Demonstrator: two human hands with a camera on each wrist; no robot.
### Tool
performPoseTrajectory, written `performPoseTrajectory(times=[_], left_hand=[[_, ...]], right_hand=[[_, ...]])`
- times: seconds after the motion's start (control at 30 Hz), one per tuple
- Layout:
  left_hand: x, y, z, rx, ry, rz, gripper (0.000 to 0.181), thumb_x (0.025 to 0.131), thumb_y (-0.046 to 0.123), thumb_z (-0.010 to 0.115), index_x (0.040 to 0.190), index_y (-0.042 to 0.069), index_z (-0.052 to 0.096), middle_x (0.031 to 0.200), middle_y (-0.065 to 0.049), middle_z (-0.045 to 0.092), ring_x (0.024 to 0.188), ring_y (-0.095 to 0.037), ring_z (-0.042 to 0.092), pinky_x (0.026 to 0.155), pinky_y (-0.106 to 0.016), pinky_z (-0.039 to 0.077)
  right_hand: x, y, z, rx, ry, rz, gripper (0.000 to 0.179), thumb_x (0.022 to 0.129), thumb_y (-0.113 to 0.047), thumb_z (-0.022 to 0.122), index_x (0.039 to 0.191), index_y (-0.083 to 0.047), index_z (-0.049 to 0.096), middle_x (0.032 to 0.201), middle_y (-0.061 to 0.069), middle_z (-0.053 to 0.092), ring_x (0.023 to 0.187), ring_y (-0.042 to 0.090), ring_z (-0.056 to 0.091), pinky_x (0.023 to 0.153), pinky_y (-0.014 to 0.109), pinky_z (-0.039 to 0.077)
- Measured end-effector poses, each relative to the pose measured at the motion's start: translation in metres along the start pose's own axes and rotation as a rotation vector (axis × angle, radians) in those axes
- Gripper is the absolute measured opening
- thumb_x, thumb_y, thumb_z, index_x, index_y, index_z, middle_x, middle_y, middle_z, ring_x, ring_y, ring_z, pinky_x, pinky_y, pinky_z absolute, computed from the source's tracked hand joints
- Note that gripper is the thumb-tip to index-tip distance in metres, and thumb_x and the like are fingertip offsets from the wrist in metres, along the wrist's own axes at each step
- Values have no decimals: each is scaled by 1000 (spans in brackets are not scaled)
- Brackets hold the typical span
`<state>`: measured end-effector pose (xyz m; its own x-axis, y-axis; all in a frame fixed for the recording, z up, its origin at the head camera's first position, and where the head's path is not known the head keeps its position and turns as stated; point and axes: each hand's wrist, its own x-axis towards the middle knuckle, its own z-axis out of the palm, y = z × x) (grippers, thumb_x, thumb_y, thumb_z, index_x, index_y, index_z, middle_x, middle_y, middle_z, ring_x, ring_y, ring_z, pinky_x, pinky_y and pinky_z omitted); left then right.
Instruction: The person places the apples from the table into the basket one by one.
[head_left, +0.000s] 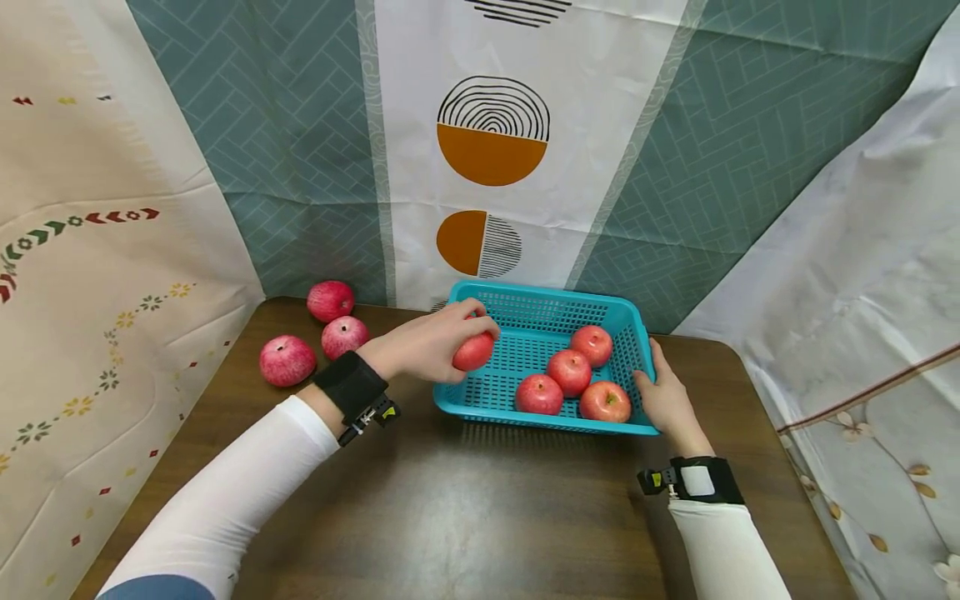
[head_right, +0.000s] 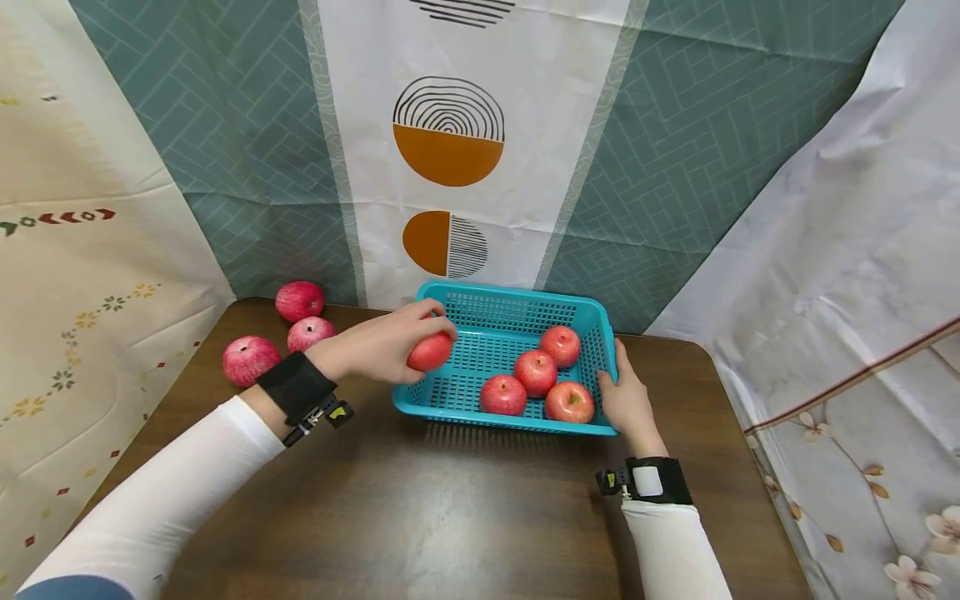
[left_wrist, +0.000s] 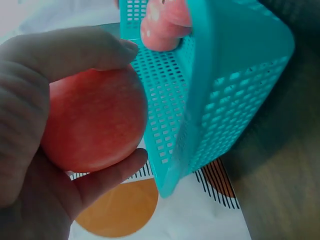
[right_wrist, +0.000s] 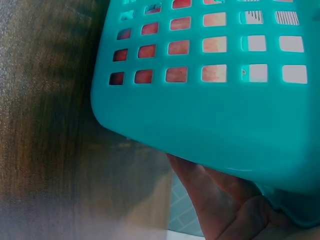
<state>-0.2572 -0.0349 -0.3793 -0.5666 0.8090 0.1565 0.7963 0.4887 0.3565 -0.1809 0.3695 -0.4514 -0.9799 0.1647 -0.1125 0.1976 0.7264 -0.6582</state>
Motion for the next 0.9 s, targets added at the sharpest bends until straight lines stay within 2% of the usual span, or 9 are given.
performPoseTrajectory(times=[0.27,0.43,0.6,0.77,0.9], left_hand=[[39,6,5,-5,-115,-34,61,75,30,80,129,29,51,123,1,42,110,-12,41,76,-26,52],[61,11,11,0,-225,-95,64,79,30,78,135,26,46,126,0,41,114,-15,39,77,-27,52],[78,15,12,59,-322,-158,64,84,32,76,137,27,42,130,0,39,117,-16,39,78,-28,52],[96,16,17,98,-353,-228,68,85,34,75,141,24,38,134,-2,39,116,-18,41,83,-32,51],[110,16,24,117,-371,-259,71,85,34,74,143,20,36,134,-4,40,117,-21,41,87,-37,50]], right_hand=[[-1,-3,0,-1,3,11,66,108,-29,36,159,-28,-6,154,30,25,124,54,38,92,75,38],[-3,-4,1,3,-7,20,66,108,-30,36,159,-29,-7,154,30,25,123,54,39,91,74,40],[-3,-2,1,10,-15,20,67,108,-30,37,158,-29,-7,154,30,25,122,53,41,91,72,42],[-2,-2,1,1,-6,15,67,108,-29,37,159,-28,-7,155,30,25,124,54,39,92,74,39],[-1,-2,1,2,-1,15,67,108,-29,37,159,-28,-7,154,30,24,125,55,37,93,75,37]])
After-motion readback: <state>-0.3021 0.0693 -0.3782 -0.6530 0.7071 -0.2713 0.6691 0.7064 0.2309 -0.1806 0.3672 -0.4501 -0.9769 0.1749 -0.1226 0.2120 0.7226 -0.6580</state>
